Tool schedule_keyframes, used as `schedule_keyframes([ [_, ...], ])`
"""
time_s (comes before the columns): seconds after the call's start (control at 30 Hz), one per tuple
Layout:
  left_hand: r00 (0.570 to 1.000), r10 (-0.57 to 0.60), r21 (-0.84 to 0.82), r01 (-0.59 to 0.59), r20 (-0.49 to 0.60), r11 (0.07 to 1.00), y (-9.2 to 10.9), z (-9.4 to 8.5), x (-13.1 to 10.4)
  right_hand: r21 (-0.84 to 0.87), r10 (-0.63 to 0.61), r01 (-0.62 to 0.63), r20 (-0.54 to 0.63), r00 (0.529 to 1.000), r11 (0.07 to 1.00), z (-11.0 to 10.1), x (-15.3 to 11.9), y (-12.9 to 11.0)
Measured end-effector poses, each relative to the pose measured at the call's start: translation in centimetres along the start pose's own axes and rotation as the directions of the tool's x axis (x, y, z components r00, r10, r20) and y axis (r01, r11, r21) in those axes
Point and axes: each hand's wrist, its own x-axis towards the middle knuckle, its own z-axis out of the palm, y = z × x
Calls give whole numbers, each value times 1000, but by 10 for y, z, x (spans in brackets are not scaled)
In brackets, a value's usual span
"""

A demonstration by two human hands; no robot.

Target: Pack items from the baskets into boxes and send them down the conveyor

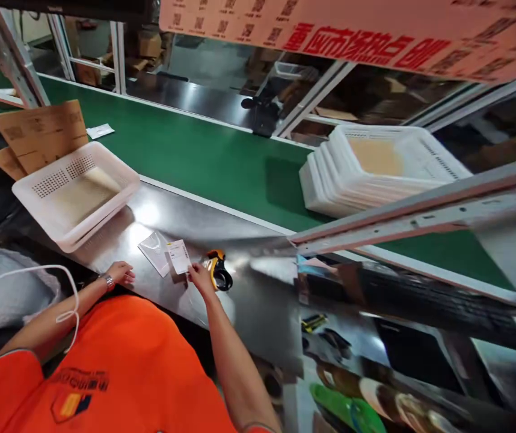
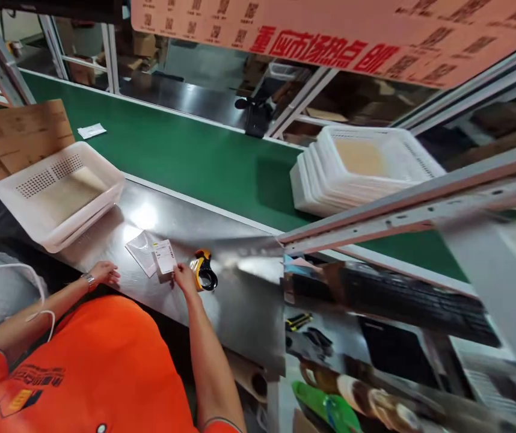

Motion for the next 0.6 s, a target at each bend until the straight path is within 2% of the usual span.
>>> schedule_keyframes([
  [0.2,982,180,206,-164,-59,965,5,-13,25,-290,-5,37,110,994,956,25,17,-11],
  [0.37,956,293,381,-281,28,881,12,-17,35,-518,-2,80,149,989,852,38,28,-21],
  [0.5,943,313,479,-328,113,814,15,-21,39,-661,24,94,166,986,745,43,30,-26],
  [0.6,943,302,496,-332,142,802,17,-24,40,-739,48,86,159,986,668,44,35,-33],
])
